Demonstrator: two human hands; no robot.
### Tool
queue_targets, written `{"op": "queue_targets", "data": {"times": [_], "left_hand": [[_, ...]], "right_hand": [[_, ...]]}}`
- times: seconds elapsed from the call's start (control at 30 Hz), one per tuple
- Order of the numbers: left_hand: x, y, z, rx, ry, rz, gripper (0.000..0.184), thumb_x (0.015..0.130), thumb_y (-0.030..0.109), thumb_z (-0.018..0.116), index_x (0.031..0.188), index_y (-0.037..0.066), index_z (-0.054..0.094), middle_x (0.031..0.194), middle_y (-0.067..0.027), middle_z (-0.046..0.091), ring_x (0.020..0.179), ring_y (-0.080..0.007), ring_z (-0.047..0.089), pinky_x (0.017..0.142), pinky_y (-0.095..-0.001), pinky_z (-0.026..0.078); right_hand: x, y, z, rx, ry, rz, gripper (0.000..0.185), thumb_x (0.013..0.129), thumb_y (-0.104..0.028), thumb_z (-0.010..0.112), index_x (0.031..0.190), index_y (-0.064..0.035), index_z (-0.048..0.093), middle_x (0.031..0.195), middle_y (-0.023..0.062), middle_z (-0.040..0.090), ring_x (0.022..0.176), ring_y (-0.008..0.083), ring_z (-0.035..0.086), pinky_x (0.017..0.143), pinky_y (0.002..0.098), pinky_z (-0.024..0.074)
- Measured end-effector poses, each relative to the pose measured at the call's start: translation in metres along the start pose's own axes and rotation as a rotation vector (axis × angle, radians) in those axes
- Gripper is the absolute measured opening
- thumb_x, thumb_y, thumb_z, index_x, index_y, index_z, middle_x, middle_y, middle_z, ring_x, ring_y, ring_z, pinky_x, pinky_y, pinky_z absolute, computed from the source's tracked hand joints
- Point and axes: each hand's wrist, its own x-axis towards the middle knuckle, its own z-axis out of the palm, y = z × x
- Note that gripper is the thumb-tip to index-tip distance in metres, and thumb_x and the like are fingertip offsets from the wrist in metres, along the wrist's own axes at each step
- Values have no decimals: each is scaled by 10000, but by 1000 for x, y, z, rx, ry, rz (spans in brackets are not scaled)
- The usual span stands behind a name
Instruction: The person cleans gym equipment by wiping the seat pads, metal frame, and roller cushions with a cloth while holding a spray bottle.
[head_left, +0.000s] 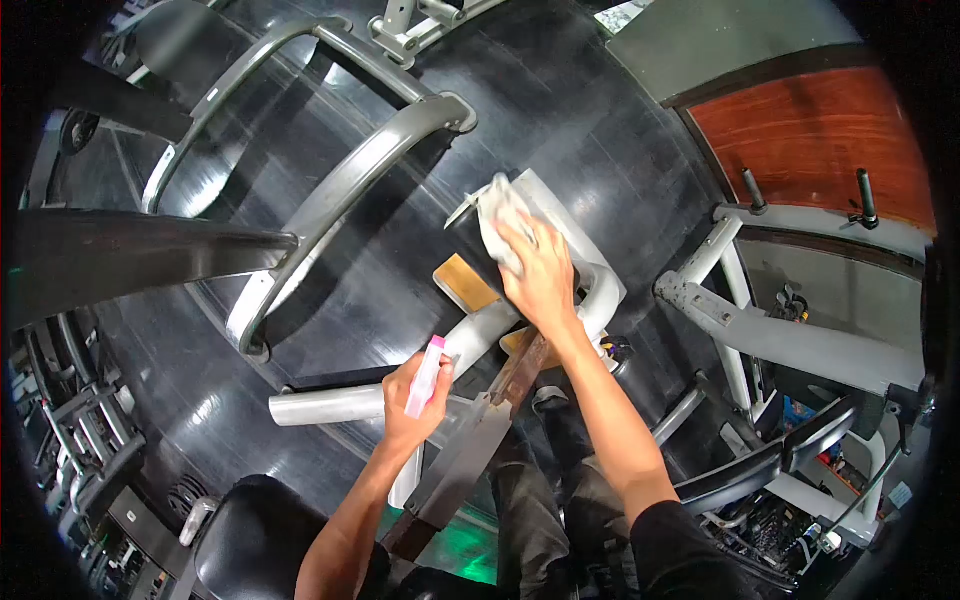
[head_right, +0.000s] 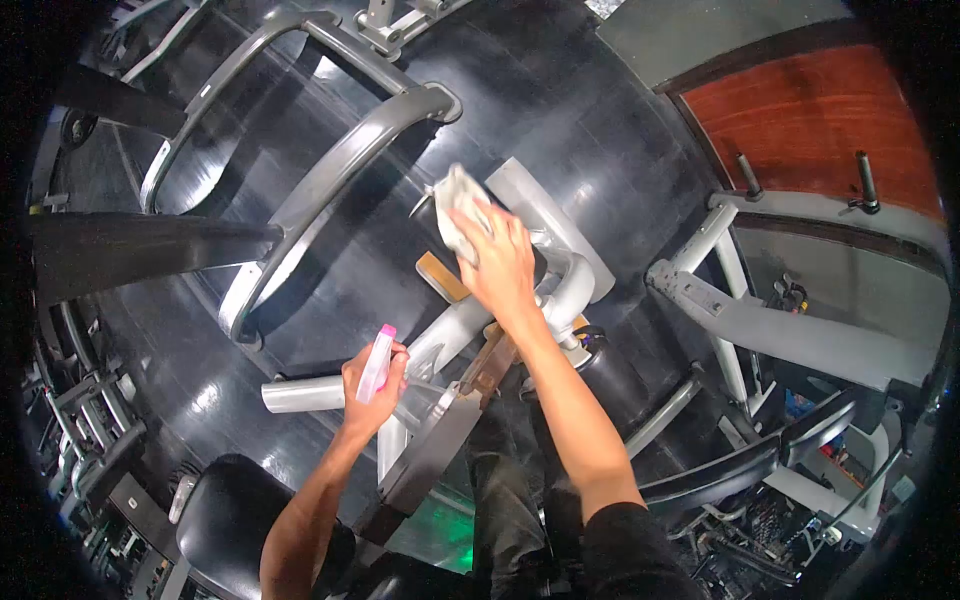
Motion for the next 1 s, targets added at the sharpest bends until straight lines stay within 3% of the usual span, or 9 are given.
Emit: {"op": "queue_targets", "data": {"times": [0.07, 0.27, 0.37, 0.5, 0.6, 0.73, 0.87, 0.93, 1.0], "left_hand": [[0, -6, 0, 52, -9, 89, 90, 950, 97, 638, 944, 7, 634, 686, -30, 629, 528, -83, 600, 488, -243, 470], [0, -5, 1, 35, 33, 104, 79, 934, 86, 647, 926, 7, 641, 651, -23, 614, 525, -77, 589, 490, -241, 466], [1, -4, 1, 43, 37, 104, 69, 930, 78, 649, 927, 9, 643, 646, -25, 612, 526, -79, 589, 491, -247, 468], [0, -2, 0, 57, 17, 96, 64, 933, 75, 644, 936, 11, 646, 658, -33, 620, 528, -86, 597, 498, -258, 477], [0, -2, 1, 46, 19, 93, 62, 933, 72, 644, 942, 11, 643, 679, -39, 634, 531, -90, 606, 498, -259, 482], [0, -1, 0, 56, 4, 90, 65, 933, 75, 643, 950, 12, 644, 700, -41, 647, 534, -93, 613, 501, -257, 483], [1, 2, -1, 38, 21, 79, 66, 932, 77, 644, 956, 16, 649, 674, -38, 639, 537, -91, 616, 505, -255, 482], [0, 2, 1, 14, 35, 98, 71, 921, 83, 658, 954, 20, 653, 640, -32, 621, 531, -86, 606, 500, -254, 473], [-1, 2, 3, 15, 37, 111, 75, 917, 88, 666, 949, 22, 655, 637, -30, 617, 530, -83, 598, 500, -255, 470]], "right_hand": [[-31, 17, -9, -67, -8, -114, 627, 654, -69, 710, 1250, -254, 656, 1355, 83, 553, 1213, 347, 515, 1002, 468, 427], [-76, 43, -35, -37, -35, -172, 605, 610, -21, 687, 1184, -214, 699, 1246, 94, 613, 1149, 355, 545, 1000, 467, 429], [-43, 34, -33, 278, 72, 212, 513, 699, -24, 704, 1200, -136, 685, 1212, 160, 613, 1146, 367, 544, 1017, 455, 427], [23, -15, -17, 134, 202, -19, 619, 720, -102, 761, 1317, -167, 608, 1356, 179, 529, 1262, 382, 489, 1050, 467, 404], [34, -20, 18, -155, -66, -141, 686, 693, -133, 788, 1339, -243, 586, 1441, 164, 468, 1314, 382, 447, 1077, 476, 377], [9, -8, 12, -106, -55, -91, 696, 661, -74, 742, 1316, -254, 595, 1426, 127, 496, 1330, 366, 439, 1096, 465, 375], [-52, 34, -27, -127, -149, -254, 750, 547, -31, 674, 1258, -267, 643, 1414, 83, 527, 1326, 343, 461, 1115, 459, 377], [-78, 55, -48, -164, -203, -185, 667, 557, -46, 670, 1188, -262, 685, 1365, 75, 567, 1289, 320, 499, 1044, 415, 461], [-82, 66, -60, 20, -135, 15, 569, 649, -32, 668, 1205, -148, 673, 1296, 143, 595, 1188, 343, 577, 1017, 418, 474]]}}
